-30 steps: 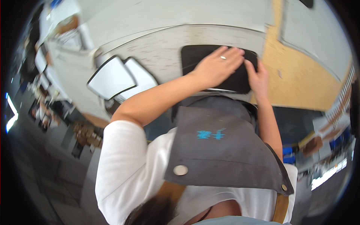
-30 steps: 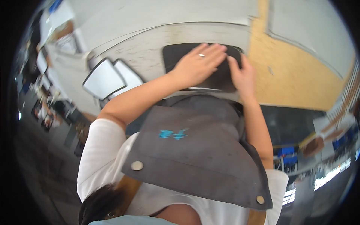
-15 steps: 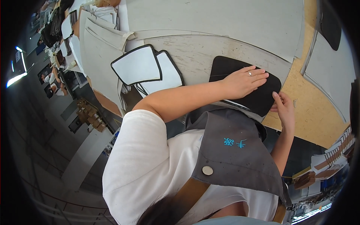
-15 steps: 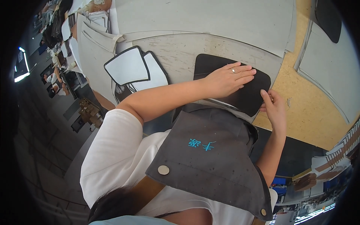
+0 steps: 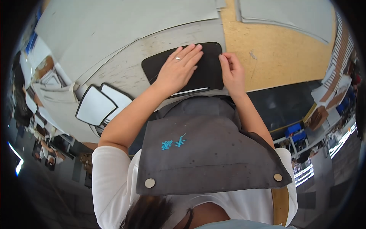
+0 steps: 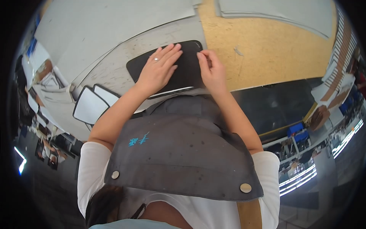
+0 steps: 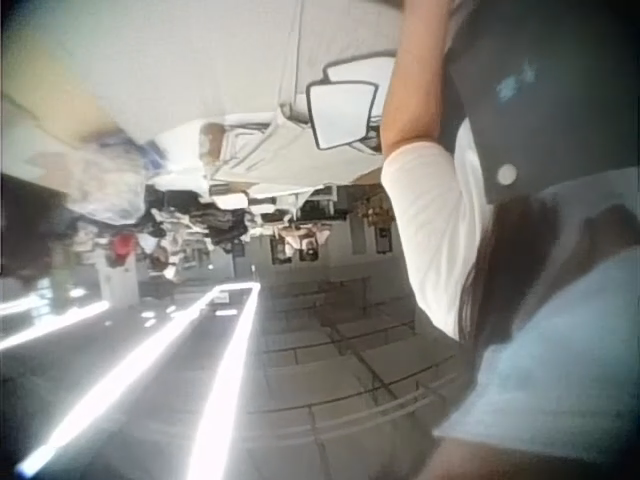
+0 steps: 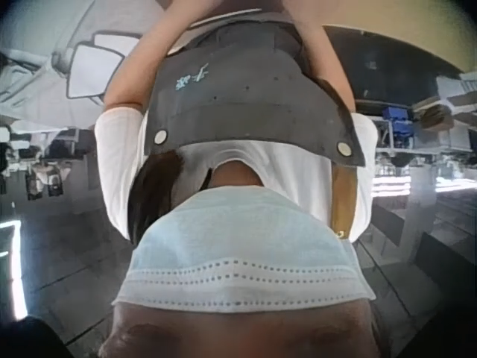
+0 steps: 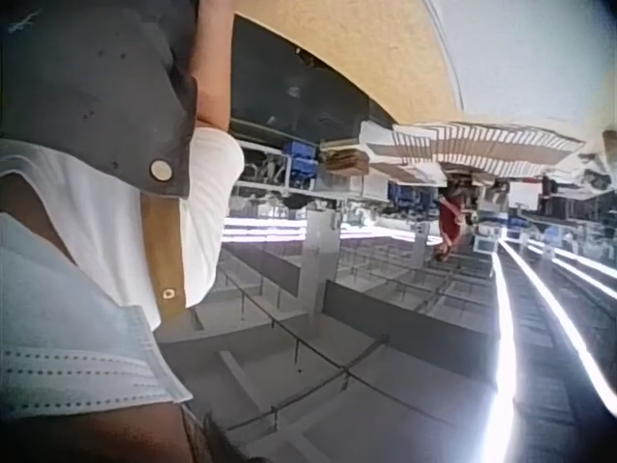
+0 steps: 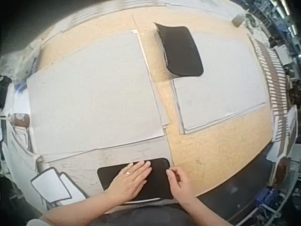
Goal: Checking and assembling leather components for a bag in a workshop environment.
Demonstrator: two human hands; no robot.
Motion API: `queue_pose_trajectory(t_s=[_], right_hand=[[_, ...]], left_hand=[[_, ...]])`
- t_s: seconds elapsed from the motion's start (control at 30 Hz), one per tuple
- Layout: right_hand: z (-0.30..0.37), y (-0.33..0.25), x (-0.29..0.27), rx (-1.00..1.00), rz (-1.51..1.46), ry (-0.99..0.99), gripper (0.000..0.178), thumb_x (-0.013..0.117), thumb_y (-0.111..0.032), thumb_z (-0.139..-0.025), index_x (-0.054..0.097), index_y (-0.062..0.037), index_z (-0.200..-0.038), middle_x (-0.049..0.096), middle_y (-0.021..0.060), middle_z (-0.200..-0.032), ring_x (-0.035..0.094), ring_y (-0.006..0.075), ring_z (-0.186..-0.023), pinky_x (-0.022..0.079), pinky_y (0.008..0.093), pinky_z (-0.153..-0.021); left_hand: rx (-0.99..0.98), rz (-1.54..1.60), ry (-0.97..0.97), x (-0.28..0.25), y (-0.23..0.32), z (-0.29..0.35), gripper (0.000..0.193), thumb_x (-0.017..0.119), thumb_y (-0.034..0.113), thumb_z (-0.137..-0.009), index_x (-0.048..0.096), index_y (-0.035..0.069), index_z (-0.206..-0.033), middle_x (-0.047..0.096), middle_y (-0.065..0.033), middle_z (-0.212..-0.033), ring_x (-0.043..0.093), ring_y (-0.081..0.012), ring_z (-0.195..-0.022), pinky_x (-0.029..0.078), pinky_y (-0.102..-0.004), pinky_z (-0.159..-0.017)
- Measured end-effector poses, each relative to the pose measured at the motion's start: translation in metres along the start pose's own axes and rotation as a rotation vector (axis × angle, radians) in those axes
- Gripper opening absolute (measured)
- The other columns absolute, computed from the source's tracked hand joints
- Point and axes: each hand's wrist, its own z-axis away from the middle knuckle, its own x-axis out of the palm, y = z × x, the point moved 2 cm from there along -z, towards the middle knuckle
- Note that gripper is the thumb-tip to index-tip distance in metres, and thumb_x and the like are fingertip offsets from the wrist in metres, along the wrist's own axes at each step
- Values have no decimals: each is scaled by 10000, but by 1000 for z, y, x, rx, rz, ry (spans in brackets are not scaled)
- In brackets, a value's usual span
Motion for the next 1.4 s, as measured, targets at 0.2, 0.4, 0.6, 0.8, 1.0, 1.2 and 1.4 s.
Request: queue_pose_trajectory(t_s=[0.2, 0.4, 0.6, 0.8, 1.0, 1.2, 1.4], right_hand=[[-7, 11, -3, 127, -140, 24, 131, 564, -137, -900, 562, -11, -861, 498, -40, -630, 405, 5, -555, 327, 180, -482], [-9, 6, -2, 204, -108, 22, 152, 562, -148, -901, 568, -8, -843, 517, -24, -632, 419, 16, -560, 344, 191, -487], [-9, 6, 0, 187, -88, 17, 162, 560, -171, -909, 569, -28, -833, 486, -61, -637, 395, -1, -572, 322, 174, -497], [-11, 10, 1, 166, -76, 29, 172, 563, -167, -901, 563, -18, -814, 475, -36, -619, 392, 21, -562, 329, 195, -496], [-10, 8, -1, 152, -115, 1, 195, 562, -180, -893, 561, -12, -794, 464, -6, -586, 390, 54, -538, 337, 231, -487], [-17, 7, -2, 178, -22, -2, 213, 576, -185, -874, 562, -10, -754, 452, 22, -527, 378, 78, -486, 330, 253, -457], [-15, 7, 1, 179, -42, 46, 207, 590, -176, -857, 556, -4, -748, 497, 51, -521, 428, 96, -458, 346, 268, -444]], left_hand=[[-42, -162, -39, 2, 6, -6, 487, 581, 149, -832, 451, 120, -1300, 428, -25, -1360, 379, -192, -1263, 316, -377, -1026], [-55, -318, -32, 5, 10, -11, 509, 575, 244, -845, 432, 159, -1326, 472, 6, -1302, 424, -168, -1198, 337, -364, -968], [-29, -412, -23, 4, 12, -17, 539, 581, 295, -839, 418, 188, -1342, 501, 14, -1231, 457, -169, -1120, 358, -348, -873], [-12, -544, -41, 11, 11, -20, 558, 590, 323, -829, 419, 192, -1343, 511, 13, -1198, 456, -190, -1061, 361, -342, -821], [-22, -582, -36, 13, 13, -19, 546, 582, 276, -833, 417, 182, -1345, 517, -12, -1189, 449, -202, -1076, 366, -348, -820], [-28, -572, -56, 11, 15, -23, 523, 563, 248, -843, 420, 169, -1341, 527, -27, -1183, 474, -221, -1061, 374, -361, -816], [-19, -533, -73, 5, 17, -25, 525, 573, 255, -838, 431, 147, -1331, 529, -37, -1175, 484, -223, -1048, 377, -362, -817]])
